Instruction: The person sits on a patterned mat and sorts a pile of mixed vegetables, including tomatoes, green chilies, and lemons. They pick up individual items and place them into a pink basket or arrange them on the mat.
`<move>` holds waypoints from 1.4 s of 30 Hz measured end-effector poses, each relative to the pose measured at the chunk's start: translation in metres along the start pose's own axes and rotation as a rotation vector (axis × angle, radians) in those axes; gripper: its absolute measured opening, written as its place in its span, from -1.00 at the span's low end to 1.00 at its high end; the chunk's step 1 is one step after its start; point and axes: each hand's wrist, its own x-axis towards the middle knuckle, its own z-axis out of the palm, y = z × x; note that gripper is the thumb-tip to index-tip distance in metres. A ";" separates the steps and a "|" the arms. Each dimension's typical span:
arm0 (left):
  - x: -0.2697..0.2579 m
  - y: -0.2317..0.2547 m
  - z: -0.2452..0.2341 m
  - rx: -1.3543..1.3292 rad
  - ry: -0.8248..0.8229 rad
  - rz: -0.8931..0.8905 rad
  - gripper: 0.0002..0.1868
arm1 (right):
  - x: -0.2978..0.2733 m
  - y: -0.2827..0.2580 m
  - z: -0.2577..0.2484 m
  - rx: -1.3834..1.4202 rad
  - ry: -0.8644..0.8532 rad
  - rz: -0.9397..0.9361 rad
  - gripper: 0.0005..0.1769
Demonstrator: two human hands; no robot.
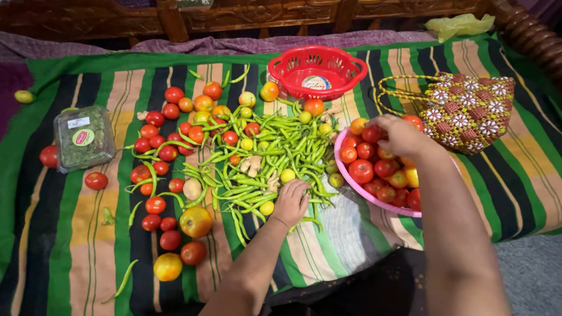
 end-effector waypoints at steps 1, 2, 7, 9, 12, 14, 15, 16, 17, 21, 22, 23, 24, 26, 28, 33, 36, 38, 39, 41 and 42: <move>0.000 0.000 0.000 -0.001 -0.004 -0.003 -0.73 | 0.002 0.004 0.004 0.010 -0.021 0.016 -0.29; 0.000 -0.001 0.000 -0.001 -0.009 -0.005 -0.73 | 0.003 0.006 0.006 0.019 -0.042 0.032 -0.30; 0.000 -0.003 0.000 -0.008 -0.003 0.004 -0.74 | -0.010 -0.001 0.008 0.076 0.113 0.013 -0.38; -0.001 -0.003 0.001 -0.007 -0.011 -0.003 -0.74 | -0.023 -0.012 0.008 0.064 0.302 -0.018 -0.42; 0.001 -0.003 0.000 -0.006 -0.028 -0.014 -0.74 | -0.047 -0.042 0.025 0.008 0.692 -0.088 -0.52; 0.000 -0.002 0.001 -0.003 -0.016 -0.015 -0.76 | -0.066 -0.069 0.055 -0.004 0.899 -0.084 -0.61; -0.002 -0.001 0.001 0.000 -0.015 -0.013 -0.75 | -0.074 -0.085 0.075 0.062 0.934 -0.061 -0.65; -0.002 -0.002 0.002 0.003 -0.014 -0.012 -0.75 | -0.080 -0.099 0.096 0.129 0.968 -0.037 -0.69; -0.001 -0.001 0.002 0.006 -0.012 -0.010 -0.75 | -0.084 -0.111 0.115 0.177 0.964 -0.088 -0.68; 0.002 0.005 -0.001 -0.035 0.006 -0.043 -0.75 | -0.087 -0.147 0.179 0.253 0.890 -0.136 -0.66; 0.004 0.011 -0.003 -0.079 0.031 -0.064 -0.74 | -0.086 -0.151 0.188 0.228 0.863 -0.141 -0.65; 0.005 0.015 -0.008 -0.121 0.057 -0.084 -0.74 | -0.084 -0.155 0.195 0.203 0.835 -0.147 -0.64; 0.006 0.018 -0.016 -0.138 0.088 -0.101 -0.74 | -0.081 -0.158 0.200 0.192 0.811 -0.134 -0.62; 0.014 0.023 -0.034 -0.172 0.154 -0.124 -0.75 | -0.072 -0.165 0.205 0.166 0.772 -0.113 -0.59; 0.020 0.021 -0.061 -0.155 0.188 -0.165 -0.77 | -0.059 -0.176 0.207 0.083 0.759 -0.096 -0.54; 0.034 -0.014 -0.144 -0.025 0.340 -0.178 -0.82 | -0.017 -0.221 0.216 -0.014 0.682 -0.037 -0.40; 0.037 -0.044 -0.191 0.088 0.406 -0.231 -0.83 | 0.005 -0.249 0.231 -0.081 0.597 -0.046 -0.37; 0.032 -0.065 -0.220 0.153 0.437 -0.253 -0.80 | 0.018 -0.264 0.246 -0.122 0.536 -0.064 -0.39; 0.028 -0.075 -0.233 0.178 0.452 -0.259 -0.81 | 0.022 -0.271 0.254 -0.143 0.518 -0.076 -0.39; 0.020 -0.098 -0.253 0.226 0.482 -0.271 -0.81 | 0.026 -0.283 0.269 -0.186 0.482 -0.099 -0.39; 0.015 -0.109 -0.262 0.262 0.477 -0.292 -0.80 | 0.025 -0.287 0.274 -0.232 0.419 -0.068 -0.43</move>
